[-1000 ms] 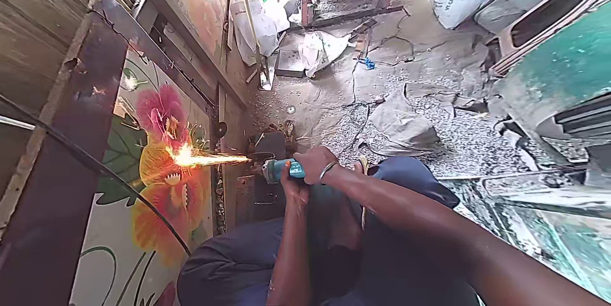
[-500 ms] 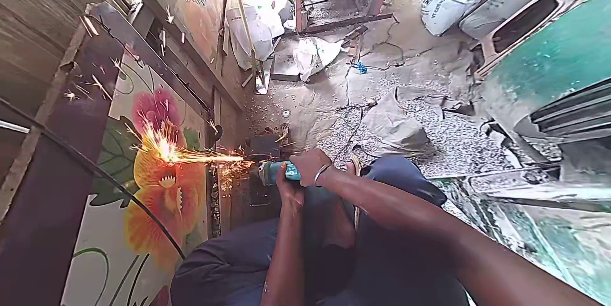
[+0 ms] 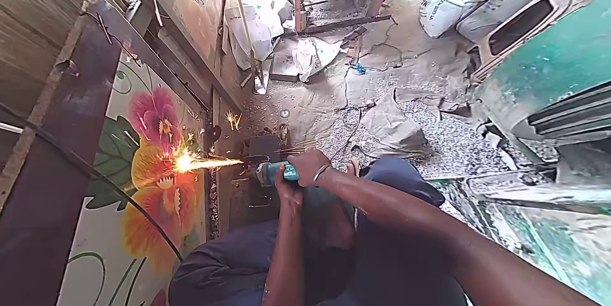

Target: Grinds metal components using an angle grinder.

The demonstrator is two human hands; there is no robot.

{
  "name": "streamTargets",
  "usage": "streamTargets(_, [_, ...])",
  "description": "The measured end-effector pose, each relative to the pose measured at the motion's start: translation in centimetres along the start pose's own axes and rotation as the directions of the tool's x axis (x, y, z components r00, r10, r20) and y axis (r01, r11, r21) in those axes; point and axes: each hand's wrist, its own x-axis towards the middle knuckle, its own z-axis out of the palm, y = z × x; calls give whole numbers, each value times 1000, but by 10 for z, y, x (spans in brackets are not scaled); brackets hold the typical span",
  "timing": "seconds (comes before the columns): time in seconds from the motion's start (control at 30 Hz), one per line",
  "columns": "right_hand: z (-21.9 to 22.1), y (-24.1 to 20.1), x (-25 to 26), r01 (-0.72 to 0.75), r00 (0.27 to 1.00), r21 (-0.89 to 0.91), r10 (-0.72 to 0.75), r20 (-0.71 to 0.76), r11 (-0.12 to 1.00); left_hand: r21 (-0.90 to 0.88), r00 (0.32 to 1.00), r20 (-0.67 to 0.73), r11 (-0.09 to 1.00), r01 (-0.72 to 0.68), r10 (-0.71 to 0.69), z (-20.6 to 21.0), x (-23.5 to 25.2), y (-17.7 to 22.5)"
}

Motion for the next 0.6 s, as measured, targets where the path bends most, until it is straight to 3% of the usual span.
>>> streamTargets(0.6, [-1,0,0,-23,1000,-9,23,3,1000,-21,1000,28,1000,7,-7,2,-1,0])
